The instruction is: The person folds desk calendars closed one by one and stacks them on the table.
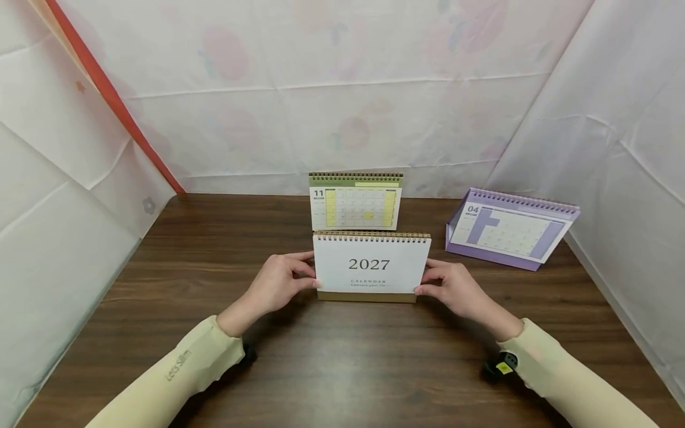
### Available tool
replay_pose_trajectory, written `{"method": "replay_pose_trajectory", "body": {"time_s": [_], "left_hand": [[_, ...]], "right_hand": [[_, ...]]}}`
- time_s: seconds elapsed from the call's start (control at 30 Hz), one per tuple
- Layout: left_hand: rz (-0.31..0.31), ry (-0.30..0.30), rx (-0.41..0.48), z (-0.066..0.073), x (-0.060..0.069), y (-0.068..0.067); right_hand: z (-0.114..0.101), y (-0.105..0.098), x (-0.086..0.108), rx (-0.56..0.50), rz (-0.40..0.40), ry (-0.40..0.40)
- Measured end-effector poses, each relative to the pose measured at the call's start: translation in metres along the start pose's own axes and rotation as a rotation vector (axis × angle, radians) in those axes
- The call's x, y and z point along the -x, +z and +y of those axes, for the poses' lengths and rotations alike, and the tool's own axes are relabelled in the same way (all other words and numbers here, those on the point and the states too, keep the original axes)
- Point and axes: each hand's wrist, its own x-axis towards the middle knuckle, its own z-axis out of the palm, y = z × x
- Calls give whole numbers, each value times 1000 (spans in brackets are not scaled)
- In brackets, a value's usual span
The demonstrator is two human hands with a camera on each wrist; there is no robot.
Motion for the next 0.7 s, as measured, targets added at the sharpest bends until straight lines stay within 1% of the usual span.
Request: {"method": "replay_pose_trajectory", "body": {"time_s": [0.1,0.27,0.37,0.47,0.57,0.7], "left_hand": [[11,-1,6,2,1,0],[47,-6,19,11,4,-4],[64,-17,32,15,6,-7],[69,-25,44,18,9,-8],[74,-51,72,20,11,-10],[63,-108,130,23,14,-11]], "right_hand": [[-2,0,1,-15,24,5],[-9,-5,3,-41,76,-7],[-15,-8,5,-62,84,16],[-19,-10,7,-115,68,72],[-23,-12,8,-229,34,162],[-26,-13,10,-381,-18,256]]}}
